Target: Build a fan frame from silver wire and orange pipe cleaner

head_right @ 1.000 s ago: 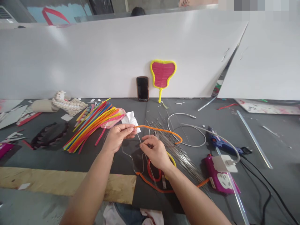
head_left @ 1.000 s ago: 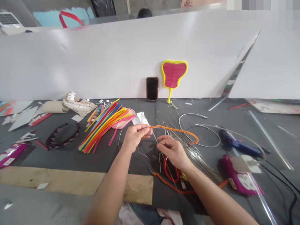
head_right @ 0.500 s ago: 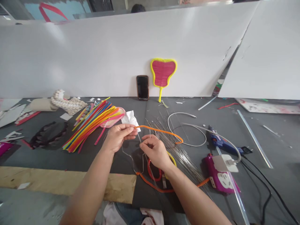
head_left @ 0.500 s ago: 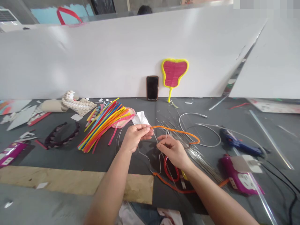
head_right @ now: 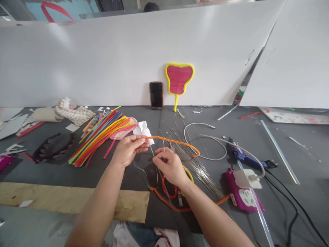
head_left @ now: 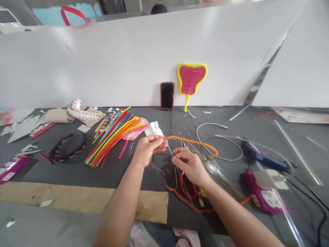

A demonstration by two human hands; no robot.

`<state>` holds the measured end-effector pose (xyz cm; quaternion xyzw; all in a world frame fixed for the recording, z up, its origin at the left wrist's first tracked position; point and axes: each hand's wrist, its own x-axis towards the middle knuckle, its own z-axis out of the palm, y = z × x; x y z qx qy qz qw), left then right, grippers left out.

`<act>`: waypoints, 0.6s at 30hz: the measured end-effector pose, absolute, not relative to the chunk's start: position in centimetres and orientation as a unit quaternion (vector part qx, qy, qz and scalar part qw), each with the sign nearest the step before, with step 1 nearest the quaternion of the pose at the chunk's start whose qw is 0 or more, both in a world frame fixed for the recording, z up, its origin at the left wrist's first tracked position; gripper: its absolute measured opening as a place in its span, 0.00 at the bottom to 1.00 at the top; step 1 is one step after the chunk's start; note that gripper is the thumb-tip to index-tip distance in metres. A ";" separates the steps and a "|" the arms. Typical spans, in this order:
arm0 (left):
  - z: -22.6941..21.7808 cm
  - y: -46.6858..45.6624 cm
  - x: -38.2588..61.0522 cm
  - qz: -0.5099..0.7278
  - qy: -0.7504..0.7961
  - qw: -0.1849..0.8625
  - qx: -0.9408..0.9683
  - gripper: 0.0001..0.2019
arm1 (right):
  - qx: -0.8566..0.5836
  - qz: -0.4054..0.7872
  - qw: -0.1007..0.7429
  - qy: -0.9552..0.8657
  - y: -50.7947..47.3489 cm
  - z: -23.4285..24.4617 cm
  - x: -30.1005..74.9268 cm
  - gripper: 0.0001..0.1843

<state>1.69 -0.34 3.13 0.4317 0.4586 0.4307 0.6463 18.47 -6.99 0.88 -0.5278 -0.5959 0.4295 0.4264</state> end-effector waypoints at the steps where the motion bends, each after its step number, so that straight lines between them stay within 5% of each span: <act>1: 3.2 -0.4 1.7 0.430 0.458 0.647 0.432 0.11 | -0.527 0.429 0.427 -0.596 -7.0 0.9 18.5 0.11; 18: 3.4 -0.7 2.2 0.427 0.466 0.644 0.431 0.12 | -0.529 0.429 0.430 -0.593 -6.8 0.9 18.7 0.11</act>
